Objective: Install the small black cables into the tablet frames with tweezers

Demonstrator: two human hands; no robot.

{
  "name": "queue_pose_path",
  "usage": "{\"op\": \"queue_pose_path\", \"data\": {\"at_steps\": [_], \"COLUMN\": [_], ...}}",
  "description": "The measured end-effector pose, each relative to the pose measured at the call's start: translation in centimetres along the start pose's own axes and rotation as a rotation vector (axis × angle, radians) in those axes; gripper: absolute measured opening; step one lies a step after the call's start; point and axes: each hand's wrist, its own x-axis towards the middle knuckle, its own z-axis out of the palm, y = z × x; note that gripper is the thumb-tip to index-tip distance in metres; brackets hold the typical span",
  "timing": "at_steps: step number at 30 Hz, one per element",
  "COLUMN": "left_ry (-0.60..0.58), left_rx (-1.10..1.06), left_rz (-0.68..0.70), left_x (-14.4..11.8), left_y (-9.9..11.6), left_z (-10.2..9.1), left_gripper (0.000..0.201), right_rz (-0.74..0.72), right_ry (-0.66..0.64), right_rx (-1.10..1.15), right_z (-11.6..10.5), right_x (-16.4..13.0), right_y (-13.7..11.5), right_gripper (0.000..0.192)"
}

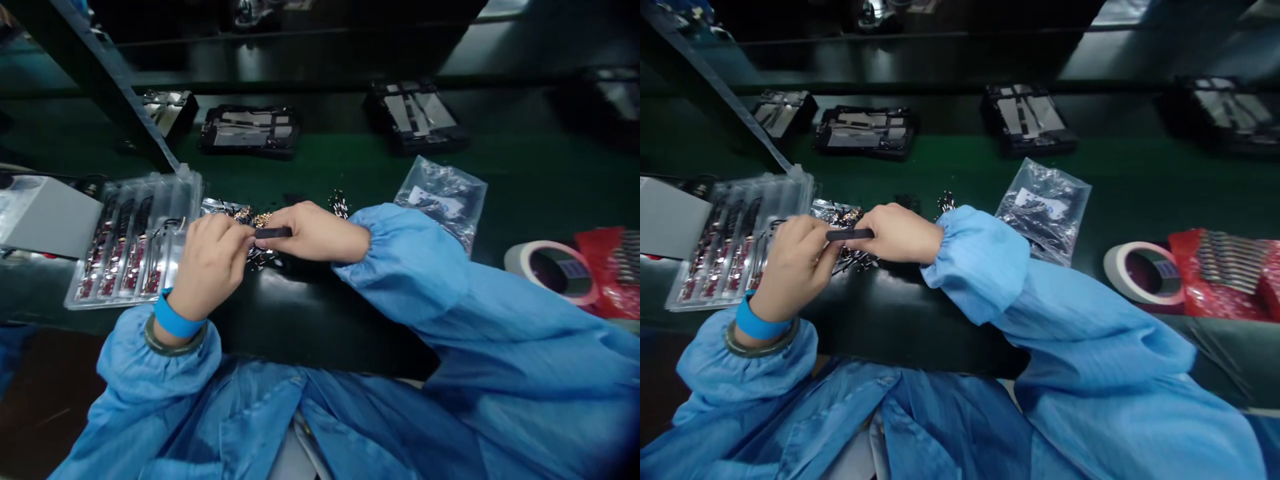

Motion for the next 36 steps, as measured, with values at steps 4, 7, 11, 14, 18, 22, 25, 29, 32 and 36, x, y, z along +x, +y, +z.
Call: {"op": "queue_pose_path", "data": {"at_steps": [4, 7, 11, 14, 18, 22, 25, 29, 32, 36], "left_ry": [0.147, -0.004, -0.034, -0.048, -0.016, 0.026, 0.092, 0.152, 0.066, -0.001], "left_rx": [-0.752, -1.209, -1.349, -1.384, -1.273, -1.003, -0.727, -0.439, -0.596, -1.195], "left_rz": [-0.273, -0.37, -0.567, -0.623, -0.595, -0.519, -0.376, -0.148, -0.284, -0.709], "left_x": [-0.4, -0.8, -0.7, -0.4, -0.4, -0.8, -1.1, -1.1, -1.2, -1.4], "left_y": [1.4, 3.1, 4.7, 5.1, 5.4, 5.6, 5.6, 5.4, 4.9, 4.1], "left_z": [2.3, 4.2, 5.3, 5.2, 5.0, 5.1, 5.2, 5.2, 5.0, 4.4], "left_gripper": [0.051, 0.051, 0.03, 0.028, 0.021, 0.016, 0.017, 0.017, 0.014, 0.011], "right_rz": [0.015, 0.03, -0.042, -0.271, -0.375, -0.398, -0.419, -0.439, -0.409, -0.3], "right_ry": [0.318, 0.429, 0.592, 0.741, 0.711, 0.714, 0.754, 0.768, 0.757, 0.892], "right_rx": [0.362, 0.445, 0.119, -0.306, -0.745, -0.974, -1.013, -1.025, -0.908, -0.579], "right_z": [1.3, 2.4, 2.9, 2.8, 3.3, 4.1, 4.5, 4.8, 4.7, 4.2], "right_x": [-2.0, -3.1, -4.4, -5.5, -6.4, -6.6, -6.5, -6.4, -6.8, -7.3], "right_y": [0.5, 1.0, 1.7, 2.0, 2.3, 2.4, 2.6, 2.8, 2.8, 2.6], "right_gripper": [0.019, 0.02, 0.02, 0.018, 0.023, 0.021, 0.017, 0.016, 0.016, 0.017]}}
